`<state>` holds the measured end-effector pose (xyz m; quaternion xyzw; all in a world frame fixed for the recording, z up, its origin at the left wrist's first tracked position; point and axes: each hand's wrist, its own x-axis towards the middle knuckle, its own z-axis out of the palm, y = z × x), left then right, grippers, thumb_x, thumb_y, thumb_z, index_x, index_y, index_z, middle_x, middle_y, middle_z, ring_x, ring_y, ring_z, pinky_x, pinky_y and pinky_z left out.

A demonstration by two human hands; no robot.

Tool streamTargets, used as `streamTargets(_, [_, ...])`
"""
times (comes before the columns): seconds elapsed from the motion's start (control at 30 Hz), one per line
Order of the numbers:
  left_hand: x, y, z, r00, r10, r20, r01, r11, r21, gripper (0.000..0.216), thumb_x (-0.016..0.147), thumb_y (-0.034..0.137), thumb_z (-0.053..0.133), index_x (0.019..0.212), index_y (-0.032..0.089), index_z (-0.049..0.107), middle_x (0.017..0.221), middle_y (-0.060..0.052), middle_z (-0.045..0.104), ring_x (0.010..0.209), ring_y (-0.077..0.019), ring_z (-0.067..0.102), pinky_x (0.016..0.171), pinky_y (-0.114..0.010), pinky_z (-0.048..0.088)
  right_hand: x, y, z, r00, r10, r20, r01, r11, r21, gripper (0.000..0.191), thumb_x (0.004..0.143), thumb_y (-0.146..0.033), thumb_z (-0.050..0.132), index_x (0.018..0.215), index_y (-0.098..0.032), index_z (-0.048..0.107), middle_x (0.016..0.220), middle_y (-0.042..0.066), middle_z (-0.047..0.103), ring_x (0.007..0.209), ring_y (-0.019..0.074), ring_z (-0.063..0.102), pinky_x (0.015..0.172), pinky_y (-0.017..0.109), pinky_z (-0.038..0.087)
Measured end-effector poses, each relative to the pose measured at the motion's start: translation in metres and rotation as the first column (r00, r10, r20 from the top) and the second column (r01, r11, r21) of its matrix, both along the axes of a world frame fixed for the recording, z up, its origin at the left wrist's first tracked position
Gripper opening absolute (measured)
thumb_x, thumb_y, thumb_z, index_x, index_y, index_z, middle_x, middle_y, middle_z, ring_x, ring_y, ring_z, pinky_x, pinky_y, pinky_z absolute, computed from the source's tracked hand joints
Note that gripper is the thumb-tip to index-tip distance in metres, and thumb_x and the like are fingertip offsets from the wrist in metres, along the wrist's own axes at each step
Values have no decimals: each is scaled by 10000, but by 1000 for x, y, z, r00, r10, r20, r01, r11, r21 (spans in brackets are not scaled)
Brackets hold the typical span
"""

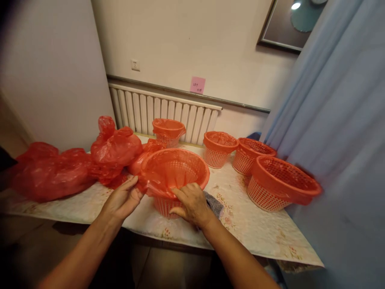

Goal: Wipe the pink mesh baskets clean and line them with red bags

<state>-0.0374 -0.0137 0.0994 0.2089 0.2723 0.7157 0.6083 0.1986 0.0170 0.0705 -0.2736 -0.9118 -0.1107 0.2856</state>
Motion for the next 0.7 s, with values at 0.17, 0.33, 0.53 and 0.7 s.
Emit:
streamTargets(0.17, [16,22,8,842,218,-493,-193,976,102,88,838,177,549,752,158,544,659,32,543,592,-97,525,559,-202,425,-1,-2,-2,998,-50,-39,51,999,18,377,905,-396,564,1217,-185,550,996,87,653,909,231,542,816,396,385])
streamTargets(0.33, [20,33,7,263,368,-892,-336,902,272,224,823,232,521,626,190,423,582,61,417,567,-104,411,538,-227,291,4,0,-10,991,-33,-131,37,999,26,354,882,-269,567,1229,-205,541,1071,91,644,994,249,539,913,457,404])
streamTargets(0.53, [24,26,5,432,331,-839,-160,944,290,191,799,286,577,956,183,542,590,79,442,548,-117,456,553,-227,350,3,-2,-16,989,-70,-133,80,994,73,532,840,-353,647,1326,-220,477,1207,110,609,1135,291,495,1028,551,343])
streamTargets(0.7, [26,21,1,404,336,-851,-77,939,334,473,778,128,525,1247,128,462,657,56,516,616,-133,498,669,-255,421,5,0,-23,986,-68,-153,87,989,118,534,868,-231,566,1383,-224,427,1246,124,587,1152,287,507,1017,561,361])
